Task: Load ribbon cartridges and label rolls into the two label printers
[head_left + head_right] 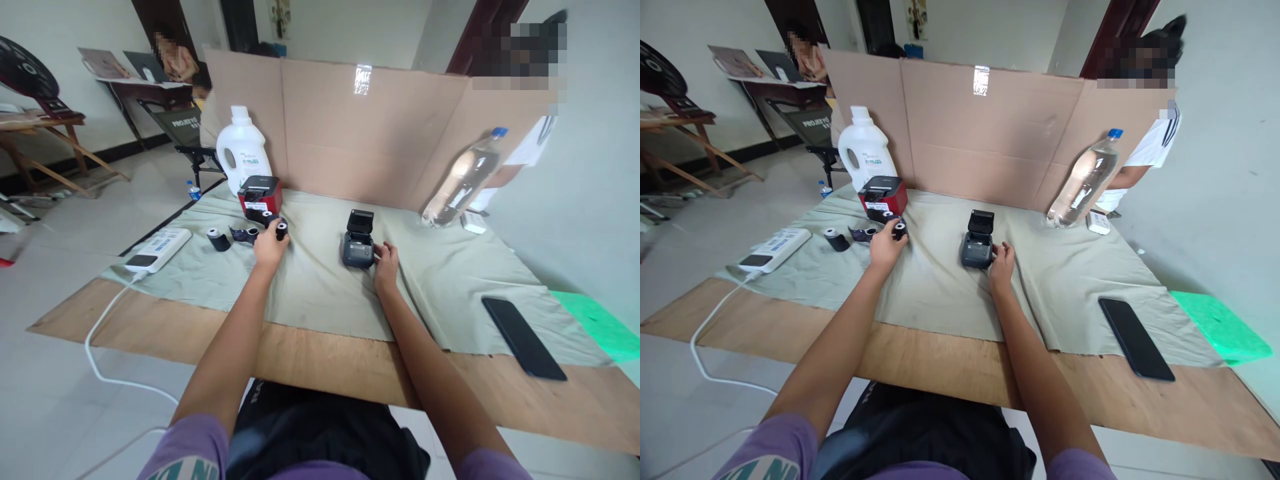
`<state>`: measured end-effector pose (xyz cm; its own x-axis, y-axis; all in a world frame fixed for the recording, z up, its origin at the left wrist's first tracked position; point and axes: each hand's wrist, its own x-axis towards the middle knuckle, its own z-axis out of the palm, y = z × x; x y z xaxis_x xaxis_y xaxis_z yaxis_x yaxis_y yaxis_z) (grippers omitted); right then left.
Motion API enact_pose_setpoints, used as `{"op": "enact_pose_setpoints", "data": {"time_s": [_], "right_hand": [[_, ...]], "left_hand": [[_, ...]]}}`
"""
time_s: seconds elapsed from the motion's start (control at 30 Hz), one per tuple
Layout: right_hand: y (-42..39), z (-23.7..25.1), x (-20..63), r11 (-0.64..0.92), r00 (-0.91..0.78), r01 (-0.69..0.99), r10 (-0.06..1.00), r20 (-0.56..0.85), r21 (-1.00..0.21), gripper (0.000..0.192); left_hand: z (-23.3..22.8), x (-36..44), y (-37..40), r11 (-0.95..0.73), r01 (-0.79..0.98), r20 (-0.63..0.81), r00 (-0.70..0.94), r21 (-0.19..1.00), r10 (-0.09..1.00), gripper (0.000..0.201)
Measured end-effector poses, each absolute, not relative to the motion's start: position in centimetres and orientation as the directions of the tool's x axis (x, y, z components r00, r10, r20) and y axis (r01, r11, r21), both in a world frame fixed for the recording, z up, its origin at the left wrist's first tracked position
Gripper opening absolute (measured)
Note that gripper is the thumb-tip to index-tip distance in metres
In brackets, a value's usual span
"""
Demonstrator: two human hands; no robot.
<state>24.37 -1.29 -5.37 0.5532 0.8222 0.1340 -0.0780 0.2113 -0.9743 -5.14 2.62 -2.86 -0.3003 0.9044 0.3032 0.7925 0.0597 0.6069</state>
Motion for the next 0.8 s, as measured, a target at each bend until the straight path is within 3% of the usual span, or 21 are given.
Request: {"op": "enact_pose_setpoints", "data": {"time_s": [0.2,0.8], "right_hand": [[-1.3,-5.4,24.4,0.200,0.555,-0.060,0.821,0.134,-0.978,0.030],[-1.1,-5.8,24.6,0.214,0.556,-0.033,0.815,0.160,-0.976,0.031]], "left_hand": [[-3.3,-4.6,2.4,0.149,0.823,0.210,-0.308,0.548,0.928,0.060],[-3.6,-4.0,1.7,0.026,0.889,0.322,-0.192,0.457,0.927,0.065]]}}
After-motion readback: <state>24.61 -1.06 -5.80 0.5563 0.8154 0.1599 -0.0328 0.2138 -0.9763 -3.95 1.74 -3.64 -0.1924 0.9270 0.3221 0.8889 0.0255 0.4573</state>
